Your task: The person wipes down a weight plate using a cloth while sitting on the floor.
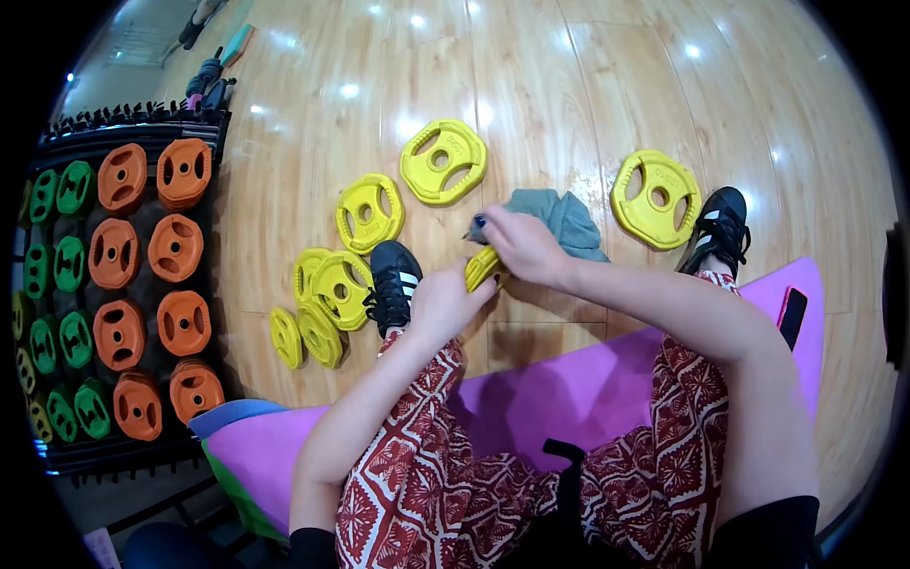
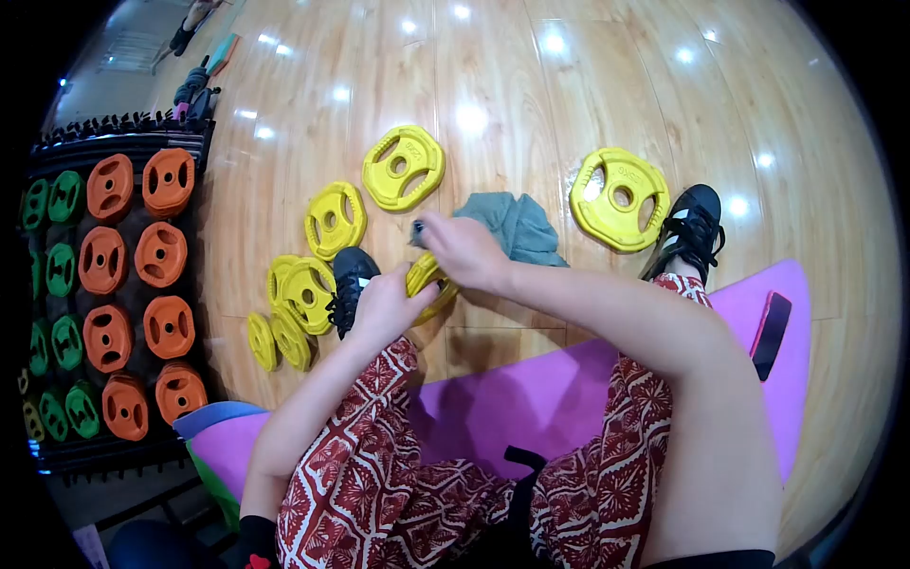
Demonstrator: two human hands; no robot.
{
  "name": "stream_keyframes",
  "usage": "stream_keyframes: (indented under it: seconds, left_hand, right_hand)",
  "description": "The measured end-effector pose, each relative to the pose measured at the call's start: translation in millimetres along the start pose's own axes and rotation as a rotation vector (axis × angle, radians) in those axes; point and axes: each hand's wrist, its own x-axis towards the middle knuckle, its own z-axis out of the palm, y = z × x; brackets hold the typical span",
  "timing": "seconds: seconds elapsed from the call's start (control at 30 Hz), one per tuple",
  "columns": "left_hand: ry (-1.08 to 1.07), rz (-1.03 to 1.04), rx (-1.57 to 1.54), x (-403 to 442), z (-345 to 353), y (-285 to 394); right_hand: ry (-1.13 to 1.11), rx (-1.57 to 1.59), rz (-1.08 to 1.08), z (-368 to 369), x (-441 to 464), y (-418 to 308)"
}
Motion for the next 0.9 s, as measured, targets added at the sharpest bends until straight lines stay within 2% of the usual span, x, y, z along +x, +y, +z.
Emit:
stream_keyframes:
  seconds: [0.03, 0.1, 0.17, 0.2, 0.23, 0.3, 0.37, 0.43, 0.5, 0.57, 0.6, 0.63, 0.73, 0.77, 0.83, 0.9]
  left_hand:
    - [-0.010, -0.024, 0.023, 1, 1, -2]
    - [-0.025, -0.050, 0.048, 3, 8, -11]
    - [0.179, 0.187, -0.119, 5, 24, -28]
    - [0.111, 0.223, -0.071, 6, 20, -27]
    - [0.111, 0.227, -0.064, 5, 17, -24]
    - [-0.012, 0.044, 0.039, 2, 9, -14]
    - [-0.009, 0.034, 0.036, 0, 5, -9]
    - [0.036, 0.040, 0.010, 0, 7, -8]
    - [0.024, 0.037, -0.011, -1, 4, -5]
    - [0.019, 0.032, -0.026, -1, 2, -4]
    - [0.012, 0.043, -0.024, -1, 3, -4]
    - [0.003, 0.056, -0.024, -1, 4, -5]
    - [0.042, 0.051, -0.023, 0, 6, -9]
    - [0.064, 0.042, -0.045, 1, 7, -11]
    - [0.025, 0.015, 0.034, 4, 12, -21]
    - [0.128, 0.104, -0.082, 3, 16, -23]
  right_hand:
    - [0.021, -0.084, -0.162, -3, -2, -16]
    - [-0.087, -0.070, -0.413, -3, -6, -35]
    - [-0.124, -0.108, -0.369, 6, -5, -37]
    - [-0.161, -0.147, -0.330, 8, -4, -36]
    - [-0.152, -0.145, -0.332, 7, -1, -34]
    - [-0.267, -0.380, -0.207, 1, 7, -26]
    - [-0.287, -0.384, -0.152, -1, 10, -17]
    - [-0.145, -0.131, 0.058, -3, 10, 0]
    - [-0.132, -0.075, 0.119, -7, 11, 26]
    - [-0.095, 0.698, 0.477, -3, 14, 51]
    - [-0.168, 0.843, 0.605, -19, 15, 34]
    - [-0.170, 0.841, 0.603, -22, 16, 26]
    - [-0.203, 0.853, 0.355, -18, 18, -11]
    - [-0.250, 0.588, 0.100, -3, 18, -1]
    - [-0.337, 0.097, -0.079, -10, 5, -40]
    - [-0.397, -0.097, -0.213, 2, 1, -40]
